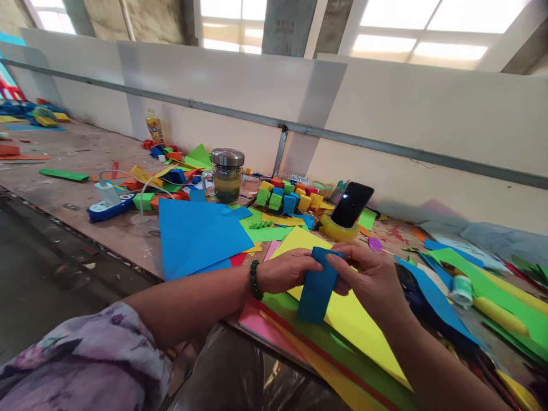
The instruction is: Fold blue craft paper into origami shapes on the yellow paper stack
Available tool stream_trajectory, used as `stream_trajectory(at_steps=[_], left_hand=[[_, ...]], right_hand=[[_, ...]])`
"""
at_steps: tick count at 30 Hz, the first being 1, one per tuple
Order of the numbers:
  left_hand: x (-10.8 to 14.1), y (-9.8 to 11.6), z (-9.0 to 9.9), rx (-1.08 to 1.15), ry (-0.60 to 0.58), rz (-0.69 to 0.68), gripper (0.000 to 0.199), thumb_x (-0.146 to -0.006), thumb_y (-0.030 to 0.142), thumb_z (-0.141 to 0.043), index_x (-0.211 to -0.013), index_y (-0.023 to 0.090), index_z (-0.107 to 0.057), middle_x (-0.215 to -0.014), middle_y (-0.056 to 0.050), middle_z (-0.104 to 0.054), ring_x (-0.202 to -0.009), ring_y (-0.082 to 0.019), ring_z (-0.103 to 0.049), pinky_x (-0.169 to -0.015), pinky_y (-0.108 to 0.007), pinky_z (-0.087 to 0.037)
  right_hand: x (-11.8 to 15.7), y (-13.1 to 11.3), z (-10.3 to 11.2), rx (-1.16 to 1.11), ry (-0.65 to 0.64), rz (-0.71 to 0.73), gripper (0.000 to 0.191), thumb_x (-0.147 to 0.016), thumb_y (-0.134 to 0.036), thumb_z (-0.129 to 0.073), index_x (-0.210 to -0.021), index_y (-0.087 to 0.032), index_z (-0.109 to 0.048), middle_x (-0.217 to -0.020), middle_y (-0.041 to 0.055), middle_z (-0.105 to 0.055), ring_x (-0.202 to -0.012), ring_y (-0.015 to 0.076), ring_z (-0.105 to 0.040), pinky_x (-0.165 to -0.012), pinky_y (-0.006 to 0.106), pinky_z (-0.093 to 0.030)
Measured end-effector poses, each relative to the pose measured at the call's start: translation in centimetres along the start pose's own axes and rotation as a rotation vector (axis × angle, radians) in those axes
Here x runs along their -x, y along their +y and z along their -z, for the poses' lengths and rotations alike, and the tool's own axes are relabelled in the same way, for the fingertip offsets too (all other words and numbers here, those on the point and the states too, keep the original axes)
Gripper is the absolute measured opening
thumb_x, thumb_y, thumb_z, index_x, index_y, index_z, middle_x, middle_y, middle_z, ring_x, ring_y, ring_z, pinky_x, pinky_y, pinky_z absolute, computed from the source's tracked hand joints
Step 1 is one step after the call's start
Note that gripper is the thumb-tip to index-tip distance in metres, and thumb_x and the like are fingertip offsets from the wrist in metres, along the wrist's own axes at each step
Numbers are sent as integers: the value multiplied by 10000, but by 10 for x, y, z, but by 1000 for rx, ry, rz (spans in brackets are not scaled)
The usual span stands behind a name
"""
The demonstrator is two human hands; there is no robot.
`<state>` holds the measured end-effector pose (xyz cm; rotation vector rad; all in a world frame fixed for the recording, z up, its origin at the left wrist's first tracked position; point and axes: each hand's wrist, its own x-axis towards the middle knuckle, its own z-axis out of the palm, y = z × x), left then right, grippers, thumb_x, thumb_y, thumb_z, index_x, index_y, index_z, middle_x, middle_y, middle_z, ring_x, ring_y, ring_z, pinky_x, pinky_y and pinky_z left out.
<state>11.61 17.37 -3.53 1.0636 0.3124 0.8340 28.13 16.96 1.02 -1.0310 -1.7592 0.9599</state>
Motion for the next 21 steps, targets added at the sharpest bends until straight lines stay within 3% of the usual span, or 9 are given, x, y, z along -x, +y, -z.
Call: stream_trajectory(at_steps=[6, 12, 21], left_hand=[[-2, -11, 5, 36, -31, -21, 588, -746, 553, -736, -1103, 92, -663, -997, -180, -734, -943, -276, -699, -932, -439, -488], [-4, -13, 4, -27, -38, -33, 581, -748, 604, -709, -1043, 103, -690, -995, -169, -733, -911, -254, -694, -880, -394, -512], [0, -8, 0, -108, -38, 4, 558, -783, 622, -656, -1002, 110, -688, -920, -127, -730, -893, -226, -669, -819, -338, -507]], right_hand=[[2, 1, -2, -162, 5, -65, 232, -751, -389, -746, -718, -182, -645, -585, -32, -509, -401, 79, -436, -332, 235, -360], [1, 6, -3, -171, 1, -64, 265, -744, -399, -760, -698, -180, -619, -531, -53, -483, -362, 70, -413, -314, 228, -349], [7, -1, -6, -165, 39, -27, 278, -758, -375, -754, -652, -168, -602, -673, -12, -565, -346, 54, -438, -297, 227, -348]])
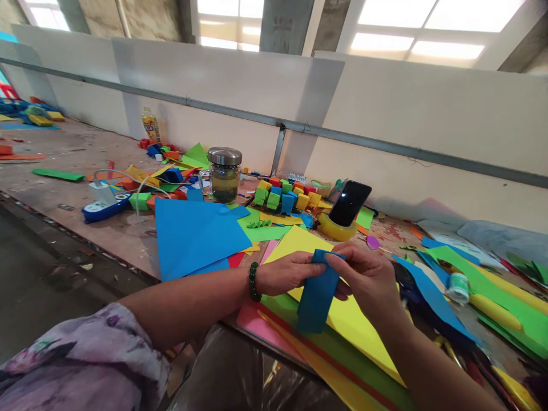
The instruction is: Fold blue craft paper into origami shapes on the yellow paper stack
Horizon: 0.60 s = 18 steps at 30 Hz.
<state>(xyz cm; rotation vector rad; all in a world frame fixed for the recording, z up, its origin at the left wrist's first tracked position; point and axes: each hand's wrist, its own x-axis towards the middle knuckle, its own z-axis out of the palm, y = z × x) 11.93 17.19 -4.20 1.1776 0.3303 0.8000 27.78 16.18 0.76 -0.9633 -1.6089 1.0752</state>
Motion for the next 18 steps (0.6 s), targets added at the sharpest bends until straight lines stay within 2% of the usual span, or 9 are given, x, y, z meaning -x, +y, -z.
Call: stream_trajectory(at_steps=[5, 8, 12, 14, 16, 18], left_hand=[[4, 10, -6, -74, -23, -11, 486, -850, 574, -600, -934, 100, -672, -848, -89, -705, -841, -197, -652, -826, -340, -520], [6, 16, -8, -195, -27, -36, 438, -921, 509, -522, -900, 96, -665, -903, -95, -698, -911, -195, -638, -872, -326, -506], [6, 16, -7, -382, -42, -130, 446, -957, 495, -448, -898, 100, -648, -986, -99, -682, -981, -196, -610, -932, -324, -475], [6, 14, -7, -471, -34, -176, 452, -973, 486, -401, -903, 106, -636, -965, -88, -673, -945, -185, -606, -903, -318, -482], [8, 14, -9, -619, 80, -215, 408, -972, 455, -404, -895, 118, -621, -899, -68, -655, -861, -169, -597, -827, -301, -490], [10, 16, -12, -784, 310, -306, 302, -930, 414, -504, -879, 134, -607, -844, -48, -630, -799, -156, -574, -768, -281, -480]], right_hand=[[0, 5, 3, 50, 14, 44, 271, -756, -368, -754, -646, -162, -617, -706, -2, -566, -340, 57, -455, -274, 230, -366], [0, 8, 6, 168, 20, 125, 264, -770, -368, -737, -644, -159, -637, -752, 10, -569, -363, 62, -481, -265, 231, -400], [3, 6, 6, 262, 34, 203, 234, -798, -348, -704, -661, -167, -645, -765, 20, -585, -425, 81, -515, -280, 221, -427], [4, 5, 6, 328, 59, 295, 208, -800, -315, -700, -655, -177, -645, -755, 25, -603, -503, 106, -555, -353, 225, -464], [3, 5, 8, 402, 93, 411, 172, -793, -269, -708, -652, -190, -649, -747, 26, -623, -614, 137, -597, -503, 257, -517], [2, 6, 10, 448, 111, 479, 138, -790, -238, -715, -670, -203, -657, -754, 25, -637, -703, 158, -615, -635, 291, -521]])
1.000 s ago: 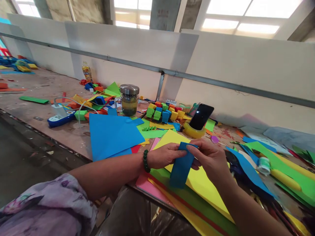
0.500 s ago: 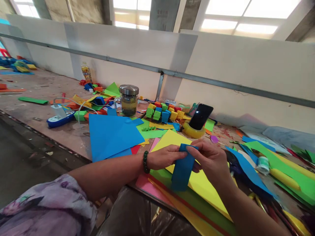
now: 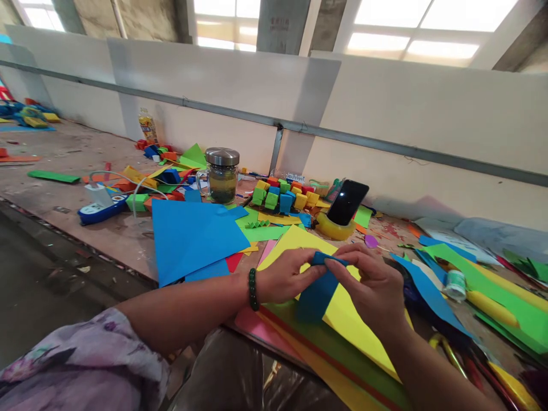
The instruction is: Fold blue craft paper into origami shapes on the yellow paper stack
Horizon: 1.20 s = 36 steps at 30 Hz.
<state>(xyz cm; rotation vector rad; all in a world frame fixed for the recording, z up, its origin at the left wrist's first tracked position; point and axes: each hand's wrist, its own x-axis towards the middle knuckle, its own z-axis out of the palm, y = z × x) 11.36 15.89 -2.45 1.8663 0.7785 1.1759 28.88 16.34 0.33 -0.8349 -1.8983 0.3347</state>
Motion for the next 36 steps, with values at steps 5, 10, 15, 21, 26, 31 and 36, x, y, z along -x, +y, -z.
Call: stream_trajectory(at_steps=[5, 10, 15, 21, 26, 31, 36], left_hand=[[2, 10, 3, -57, 295, -93, 180, -836, 310, -649, -755, 158, -594, -732, -18, -614, -698, -125, -550, -681, -242, -457], [4, 11, 3, -26, 315, -86, 163, -828, 259, -652, -715, 149, -611, -703, -13, -625, -676, -113, -547, -659, -229, -436], [5, 12, 3, -18, 302, -105, 160, -839, 264, -650, -731, 148, -632, -718, -18, -643, -679, -116, -558, -664, -233, -430], [6, 12, 4, -28, 346, -153, 166, -846, 262, -645, -725, 156, -602, -713, -19, -629, -686, -122, -549, -672, -243, -426], [9, 10, 4, 22, 273, -126, 159, -857, 298, -627, -802, 149, -620, -745, -28, -640, -698, -126, -561, -676, -241, -440], [6, 12, 5, -42, 282, -77, 270, -863, 354, -631, -695, 142, -642, -674, -21, -631, -646, -115, -543, -632, -233, -412], [0, 2, 5, 13, 400, 35, 304, -836, 394, -633, -665, 143, -616, -616, 3, -571, -599, -107, -480, -581, -226, -383]], right_hand=[[-1, 1, 3, -3, -30, -17, 144, -801, -259, -711, -679, -215, -650, -761, 31, -640, -700, 167, -603, -645, 307, -485], [-2, -1, 4, -35, -35, -40, 141, -798, -269, -715, -683, -216, -652, -757, 35, -640, -713, 172, -599, -648, 307, -475], [-1, 2, 4, -134, -66, -111, 125, -798, -288, -722, -710, -214, -671, -785, 38, -640, -725, 168, -592, -652, 301, -473], [-2, 1, 6, -216, -52, -104, 170, -825, -302, -688, -677, -219, -678, -755, 36, -637, -721, 170, -589, -647, 304, -477], [-2, -8, 9, -117, -42, -41, 169, -816, -280, -696, -660, -219, -674, -712, 38, -621, -675, 169, -576, -614, 312, -462], [-5, -10, 5, -104, -147, -96, 295, -823, -384, -676, -593, -202, -642, -625, 28, -579, -597, 148, -515, -552, 290, -428], [-7, 5, -4, -320, -328, -405, 375, -794, -530, -658, -709, -165, -675, -630, 15, -576, -594, 135, -487, -541, 271, -413]])
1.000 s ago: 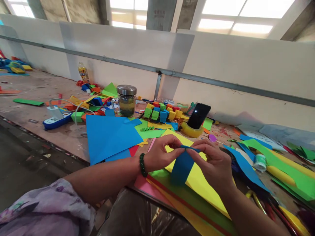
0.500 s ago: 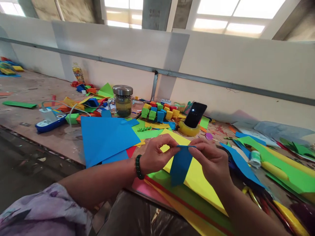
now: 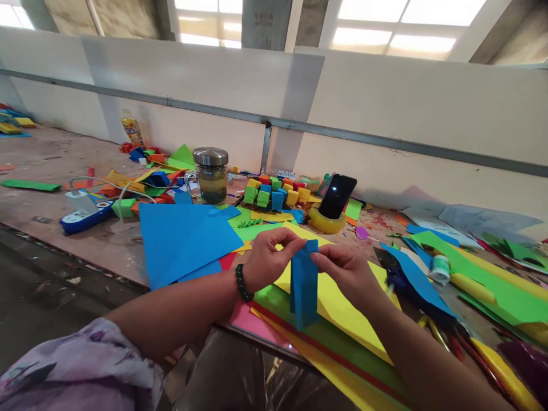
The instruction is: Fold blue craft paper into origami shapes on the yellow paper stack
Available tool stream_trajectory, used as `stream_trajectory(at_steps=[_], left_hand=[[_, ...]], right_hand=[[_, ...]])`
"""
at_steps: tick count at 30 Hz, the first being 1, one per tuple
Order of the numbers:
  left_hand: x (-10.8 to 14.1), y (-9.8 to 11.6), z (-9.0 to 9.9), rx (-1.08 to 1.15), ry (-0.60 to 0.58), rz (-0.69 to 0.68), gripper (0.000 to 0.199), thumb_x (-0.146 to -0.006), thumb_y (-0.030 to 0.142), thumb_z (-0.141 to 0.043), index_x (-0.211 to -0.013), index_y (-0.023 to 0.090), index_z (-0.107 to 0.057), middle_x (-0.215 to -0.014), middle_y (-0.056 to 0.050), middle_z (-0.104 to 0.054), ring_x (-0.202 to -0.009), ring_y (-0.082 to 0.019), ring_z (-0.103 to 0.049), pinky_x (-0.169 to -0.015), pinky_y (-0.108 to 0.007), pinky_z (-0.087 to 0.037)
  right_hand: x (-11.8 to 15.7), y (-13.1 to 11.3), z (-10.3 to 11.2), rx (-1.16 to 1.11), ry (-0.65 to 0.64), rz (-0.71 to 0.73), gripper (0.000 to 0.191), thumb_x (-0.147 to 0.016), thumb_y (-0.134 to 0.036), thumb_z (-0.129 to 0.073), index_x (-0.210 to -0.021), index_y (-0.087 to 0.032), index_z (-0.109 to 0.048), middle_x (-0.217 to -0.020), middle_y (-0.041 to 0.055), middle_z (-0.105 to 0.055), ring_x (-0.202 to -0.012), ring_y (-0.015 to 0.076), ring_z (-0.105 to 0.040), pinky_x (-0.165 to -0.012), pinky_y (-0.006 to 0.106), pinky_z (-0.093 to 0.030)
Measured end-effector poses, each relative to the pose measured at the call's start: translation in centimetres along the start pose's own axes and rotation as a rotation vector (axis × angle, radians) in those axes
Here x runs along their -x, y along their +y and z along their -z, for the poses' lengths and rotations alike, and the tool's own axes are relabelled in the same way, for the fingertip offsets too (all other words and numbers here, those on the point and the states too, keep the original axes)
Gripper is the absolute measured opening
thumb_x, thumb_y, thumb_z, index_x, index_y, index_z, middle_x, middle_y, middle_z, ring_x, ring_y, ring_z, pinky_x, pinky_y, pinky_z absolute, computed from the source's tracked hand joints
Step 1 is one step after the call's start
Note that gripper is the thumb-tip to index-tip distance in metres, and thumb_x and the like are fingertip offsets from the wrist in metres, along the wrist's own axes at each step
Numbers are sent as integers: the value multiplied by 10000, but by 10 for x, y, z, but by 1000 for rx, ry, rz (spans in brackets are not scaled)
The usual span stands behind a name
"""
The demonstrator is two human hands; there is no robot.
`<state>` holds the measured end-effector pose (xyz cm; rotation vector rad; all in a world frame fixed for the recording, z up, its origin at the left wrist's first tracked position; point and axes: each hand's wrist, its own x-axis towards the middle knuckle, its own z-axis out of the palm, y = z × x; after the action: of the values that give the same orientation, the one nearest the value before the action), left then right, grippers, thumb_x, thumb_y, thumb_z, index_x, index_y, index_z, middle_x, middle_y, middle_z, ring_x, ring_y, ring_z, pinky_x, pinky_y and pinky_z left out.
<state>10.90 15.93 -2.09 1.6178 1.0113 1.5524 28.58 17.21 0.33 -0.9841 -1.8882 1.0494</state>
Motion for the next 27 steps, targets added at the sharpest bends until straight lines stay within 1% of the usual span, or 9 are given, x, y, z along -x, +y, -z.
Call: stream_trajectory(at_steps=[2, 3, 6, 8, 10, 12, 15, 20, 27], left_hand=[[-4, -7, 0, 39, -26, 71, 328, -835, 419, -619, -664, 142, -585, -603, 20, -520, -584, -96, -436, -556, -219, -355], [-6, -10, 1, 48, -70, 101, 343, -832, 434, -617, -657, 143, -566, -601, 26, -495, -580, -91, -417, -546, -215, -340], [-13, -12, 4, -11, -296, 146, 444, -807, 501, -623, -575, 151, -481, -555, 48, -377, -549, -77, -330, -499, -212, -261], [-15, -8, 5, -90, -464, 143, 536, -805, 567, -591, -512, 160, -402, -518, 55, -293, -520, -70, -263, -472, -222, -201], [-14, -3, 5, -154, -561, 127, 595, -820, 620, -530, -481, 172, -333, -490, 55, -241, -501, -67, -220, -458, -235, -163], [-13, -3, 2, -191, -544, 116, 610, -825, 636, -504, -475, 177, -305, -486, 52, -228, -497, -67, -212, -454, -241, -150], [-14, -13, 0, -207, -418, 116, 594, -820, 619, -520, -486, 179, -302, -511, 50, -215, -512, -72, -208, -459, -244, -140], [-22, -36, 6, -127, -242, 187, 591, -754, 670, -560, -508, 182, -337, -532, 48, -243, -521, -73, -232, -473, -239, -162], [-25, -46, 4, -103, -172, 249, 614, -716, 674, -610, -505, 191, -296, -532, 55, -199, -517, -65, -190, -492, -249, -120]], right_hand=[[-3, 6, 2, -9, -38, -49, 420, -783, -561, -653, -676, -154, -647, -591, -8, -514, -571, 120, -435, -528, 265, -374], [-4, 9, 3, 12, -53, -53, 440, -777, -571, -651, -640, -154, -621, -568, -21, -471, -557, 110, -398, -513, 258, -341], [-4, 13, 5, 85, -152, -55, 469, -778, -572, -643, -578, -153, -572, -534, -45, -375, -538, 91, -307, -489, 245, -251], [-2, 14, 3, 88, -262, -65, 441, -801, -556, -620, -642, -145, -628, -547, -46, -373, -550, 88, -291, -501, 241, -237], [-2, 14, 0, 62, -353, -106, 437, -803, -561, -609, -710, -139, -666, -558, -47, -376, -554, 84, -274, -503, 238, -222], [-4, 14, -1, 13, -388, -174, 469, -766, -595, -630, -683, -134, -645, -543, -55, -355, -536, 74, -252, -489, 233, -200], [-9, 16, 3, -54, -380, -257, 511, -674, -625, -700, -585, -138, -578, -507, -67, -356, -501, 60, -272, -472, 217, -223], [-18, 25, 20, -73, -351, -362, 473, -588, -562, -796, -635, -106, -680, -511, -34, -508, -483, 61, -388, -469, 204, -317], [-25, 29, 31, -126, -382, -453, 387, -546, -448, -854, -617, -105, -688, -499, -45, -503, -464, 40, -381, -422, 169, -294]])
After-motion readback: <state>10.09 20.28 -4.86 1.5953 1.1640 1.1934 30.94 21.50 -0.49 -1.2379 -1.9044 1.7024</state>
